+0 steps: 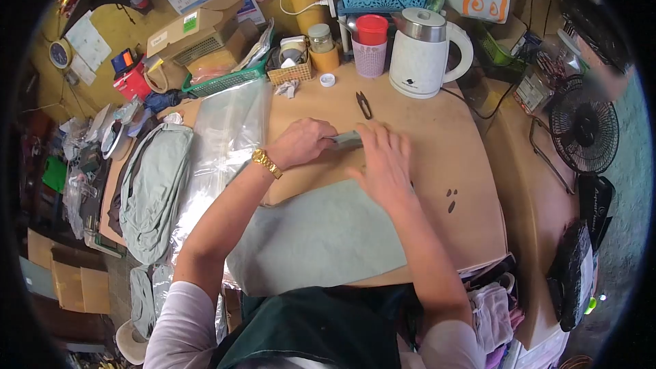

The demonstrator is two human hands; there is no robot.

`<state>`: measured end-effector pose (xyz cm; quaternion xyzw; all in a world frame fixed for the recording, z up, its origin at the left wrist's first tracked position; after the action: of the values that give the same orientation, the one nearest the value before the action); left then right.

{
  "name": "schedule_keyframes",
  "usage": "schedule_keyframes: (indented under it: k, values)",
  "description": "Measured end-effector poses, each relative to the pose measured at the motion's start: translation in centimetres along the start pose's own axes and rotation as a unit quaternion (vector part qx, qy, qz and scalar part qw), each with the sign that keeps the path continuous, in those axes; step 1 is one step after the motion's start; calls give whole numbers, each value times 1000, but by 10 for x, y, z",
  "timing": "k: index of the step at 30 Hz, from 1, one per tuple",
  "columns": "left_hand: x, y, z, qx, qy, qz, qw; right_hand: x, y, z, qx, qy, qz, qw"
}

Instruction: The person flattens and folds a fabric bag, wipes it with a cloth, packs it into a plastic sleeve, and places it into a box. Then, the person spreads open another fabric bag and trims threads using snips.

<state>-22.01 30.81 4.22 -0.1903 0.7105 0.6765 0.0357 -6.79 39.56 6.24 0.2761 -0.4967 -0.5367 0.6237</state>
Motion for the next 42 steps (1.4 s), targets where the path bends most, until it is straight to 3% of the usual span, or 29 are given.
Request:
schedule_keyframes:
  k: [1, 3, 7, 9, 15, 19, 22, 25, 26, 28, 30, 31, 32, 33, 34, 36, 37, 39, 41, 42]
  values:
    - [-2, -1, -6, 1, 3, -1, 1000, -11, -12, 12, 2, 1, 3, 1000]
    - [3, -4, -18, 27, 56, 52, 997, -45, -57, 32, 167, -50, 30, 984]
    - [45, -9, -59, 21, 95, 11, 995, -70, -76, 21, 92, -48, 155, 982]
    - [55, -11, -76, 30, 123, -4, 992, -64, -69, 18, 26, 47, 186, 981]
    - [85, -6, -116, 13, 149, -117, 982, -82, -77, 20, 101, -89, 229, 964]
    - [103, 3, -154, 28, 190, -138, 972, -82, -80, 22, 99, -59, 171, 978]
    - [96, -1, -179, 21, 216, -197, 956, -79, -74, 23, 119, -62, 187, 973]
    - [96, -7, -200, -3, 263, -138, 955, -82, -77, 19, 166, -54, 206, 963]
    - [93, -9, -204, -5, 269, -141, 953, -99, -90, 18, 178, -94, 274, 940]
    - [80, -9, -206, -35, 260, -277, 924, -89, -89, 18, 195, -133, 340, 910]
    - [81, -15, -207, -28, 241, -331, 912, -55, -54, 24, 145, -17, 170, 975]
    - [89, -23, -209, -59, 257, -464, 846, -34, -47, 28, 149, -11, 170, 974]
    - [92, -32, -210, -88, 265, -584, 762, 1, -39, 32, 130, 60, 129, 981]
    - [91, -32, -206, -83, 297, -522, 796, 34, -36, 35, 107, 130, 88, 982]
    - [88, -29, -204, -87, 298, -520, 796, 61, -41, 39, 83, 164, 77, 980]
    - [70, -27, -191, 15, 217, -555, 803, 80, -56, 45, 58, 201, 65, 976]
    - [61, -19, -190, 3, 229, -499, 836, 86, -66, 47, 75, 252, 50, 963]
    - [58, -19, -193, 27, 239, -504, 830, 95, -73, 49, 88, 308, 37, 947]
    - [50, -21, -197, 48, 226, -558, 797, 95, -55, 31, -95, 347, 19, 933]
    - [49, -24, -198, 42, 229, -560, 795, 95, -55, 26, -93, 353, 21, 931]
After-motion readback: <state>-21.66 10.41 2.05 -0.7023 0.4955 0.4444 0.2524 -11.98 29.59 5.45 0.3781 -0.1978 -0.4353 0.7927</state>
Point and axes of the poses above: each hand's wrist, its own z-axis towards the middle knuckle, its own y-axis out of the back of the hand, x = y × z, the point moved 6 cm from there along z, towards the middle knuckle, and after that the axes turned 15 degrees about x, right-handed, at the moved point
